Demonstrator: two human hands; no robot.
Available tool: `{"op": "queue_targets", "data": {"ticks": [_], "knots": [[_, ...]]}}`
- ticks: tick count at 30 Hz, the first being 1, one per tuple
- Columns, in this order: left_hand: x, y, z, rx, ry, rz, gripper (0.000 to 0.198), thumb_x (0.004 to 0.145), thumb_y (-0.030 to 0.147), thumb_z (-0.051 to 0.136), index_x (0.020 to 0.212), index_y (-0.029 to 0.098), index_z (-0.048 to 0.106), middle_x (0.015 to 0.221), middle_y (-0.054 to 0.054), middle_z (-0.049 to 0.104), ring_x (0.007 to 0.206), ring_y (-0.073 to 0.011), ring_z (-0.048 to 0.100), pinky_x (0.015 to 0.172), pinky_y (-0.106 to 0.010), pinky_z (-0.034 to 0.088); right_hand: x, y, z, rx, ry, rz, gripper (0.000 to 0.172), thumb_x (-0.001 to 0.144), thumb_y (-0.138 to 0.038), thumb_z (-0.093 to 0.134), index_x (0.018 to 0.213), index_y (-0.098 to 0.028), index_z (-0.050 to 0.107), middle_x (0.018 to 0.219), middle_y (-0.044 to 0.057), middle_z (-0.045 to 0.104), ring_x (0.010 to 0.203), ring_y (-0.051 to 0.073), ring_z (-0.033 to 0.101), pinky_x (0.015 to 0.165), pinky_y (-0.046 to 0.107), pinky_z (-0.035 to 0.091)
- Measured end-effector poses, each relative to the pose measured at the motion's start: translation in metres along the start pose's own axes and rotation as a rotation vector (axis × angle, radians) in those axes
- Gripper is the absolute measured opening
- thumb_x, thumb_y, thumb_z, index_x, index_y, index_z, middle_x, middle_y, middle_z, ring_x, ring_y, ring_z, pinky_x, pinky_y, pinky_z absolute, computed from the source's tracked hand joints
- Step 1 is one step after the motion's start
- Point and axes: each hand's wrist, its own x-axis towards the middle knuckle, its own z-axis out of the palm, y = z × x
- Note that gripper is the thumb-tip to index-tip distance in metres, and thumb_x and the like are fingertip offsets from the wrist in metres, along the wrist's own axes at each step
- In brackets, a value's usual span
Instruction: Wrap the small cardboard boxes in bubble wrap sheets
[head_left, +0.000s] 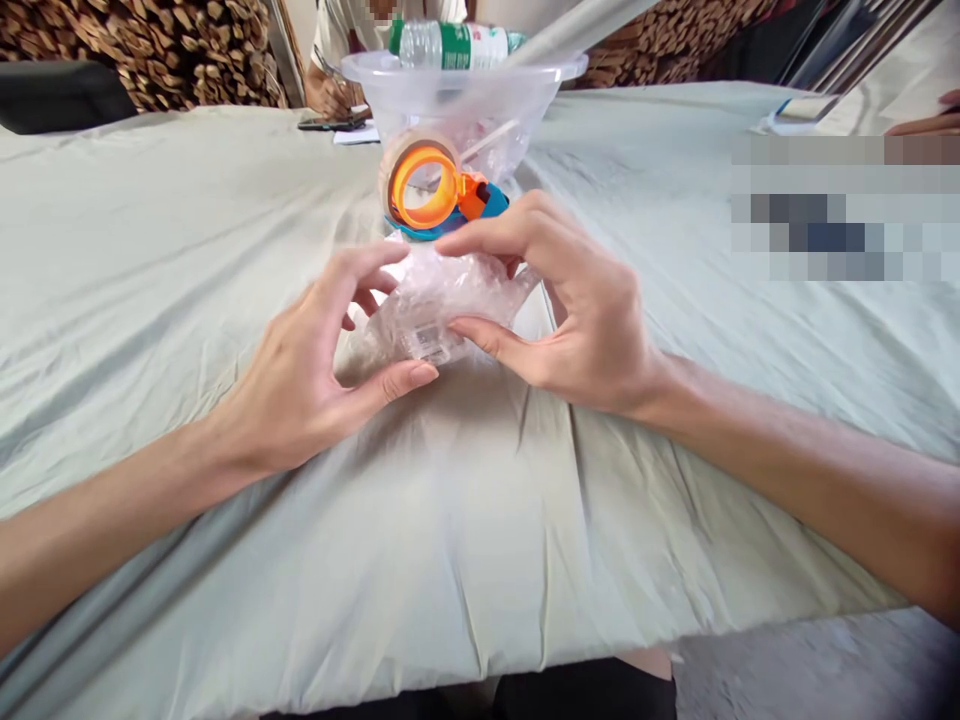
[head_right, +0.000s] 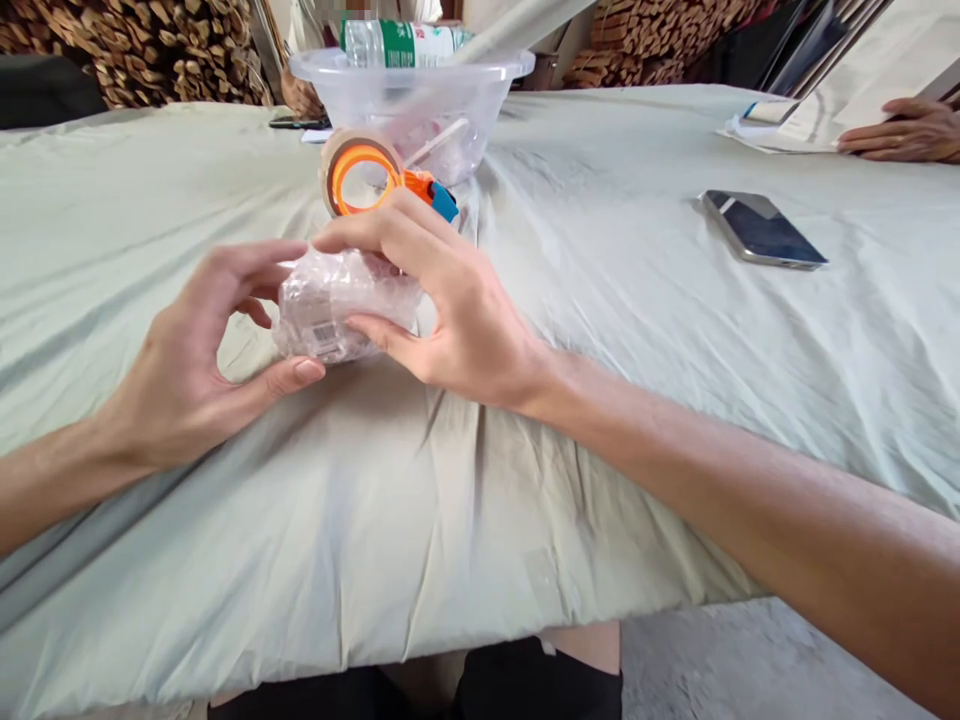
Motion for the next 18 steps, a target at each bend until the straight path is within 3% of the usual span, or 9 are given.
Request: {"op": "queue_targets", "data": {"ticks": [3,7,11,14,16,18], "knots": [[0.001,-0.002,-0.003,0.019,-0.030,-0.039,0.060,0.105,0.057,0.083,0.159,0.037,0.065,0.139,-0.004,0.081,0.115,-0.0284,0.081,0.099,-0.042,0.070,0.001,-0.002,0.000,-0.004,0.052,-0.005,0.008,0.106,-0.031,0.074,0.109,-0.031,0.066,0.107,0.004,0.074,0.103,0.028,0.072,0.098,0.049,0.067],[0.004,-0.002,-0.002,-0.060,-0.021,-0.080,0.050,0.107,0.044,0.082,0.155,0.040,0.070,0.138,-0.002,0.082,0.103,-0.0230,0.082,0.099,-0.039,0.074,0.002,-0.006,-0.003,0.058,0.060,0.008,0.020,0.102,-0.038,0.070,0.092,-0.031,0.055,0.106,0.006,0.073,0.103,0.031,0.074,0.100,0.057,0.067],[0.005,0.001,0.001,-0.157,0.030,-0.059,0.062,0.109,0.032,0.076,0.167,0.048,0.062,0.163,0.000,0.072,0.136,-0.0276,0.078,0.098,-0.037,0.077,0.001,-0.010,-0.009,0.034,0.046,-0.036,0.023,0.100,-0.030,0.066,0.081,-0.029,0.053,0.114,0.007,0.076,0.101,0.028,0.074,0.096,0.053,0.067],[0.002,0.001,0.001,-0.059,-0.001,-0.035,0.065,0.113,0.030,0.064,0.172,0.053,0.055,0.179,0.003,0.059,0.159,-0.0329,0.066,0.108,-0.047,0.076,-0.001,-0.012,-0.014,-0.029,0.077,-0.077,0.024,0.103,-0.030,0.065,0.080,-0.028,0.060,0.114,0.007,0.071,0.104,0.026,0.073,0.094,0.049,0.065],[0.000,0.001,-0.002,0.003,-0.054,-0.024,0.058,0.115,0.027,0.056,0.168,0.050,0.063,0.185,0.003,0.052,0.165,-0.0333,0.061,0.121,-0.055,0.069,-0.002,-0.014,-0.015,-0.024,0.072,-0.082,0.023,0.106,-0.032,0.063,0.084,-0.028,0.066,0.112,0.006,0.071,0.102,0.024,0.074,0.094,0.045,0.066],[0.000,0.000,-0.005,0.015,-0.072,-0.024,0.048,0.115,0.027,0.055,0.156,0.042,0.074,0.185,0.000,0.052,0.165,-0.0329,0.061,0.125,-0.053,0.067,-0.003,-0.016,-0.014,0.060,0.021,-0.041,0.022,0.110,-0.032,0.060,0.091,-0.029,0.070,0.109,0.003,0.074,0.098,0.022,0.075,0.095,0.042,0.065]]}}
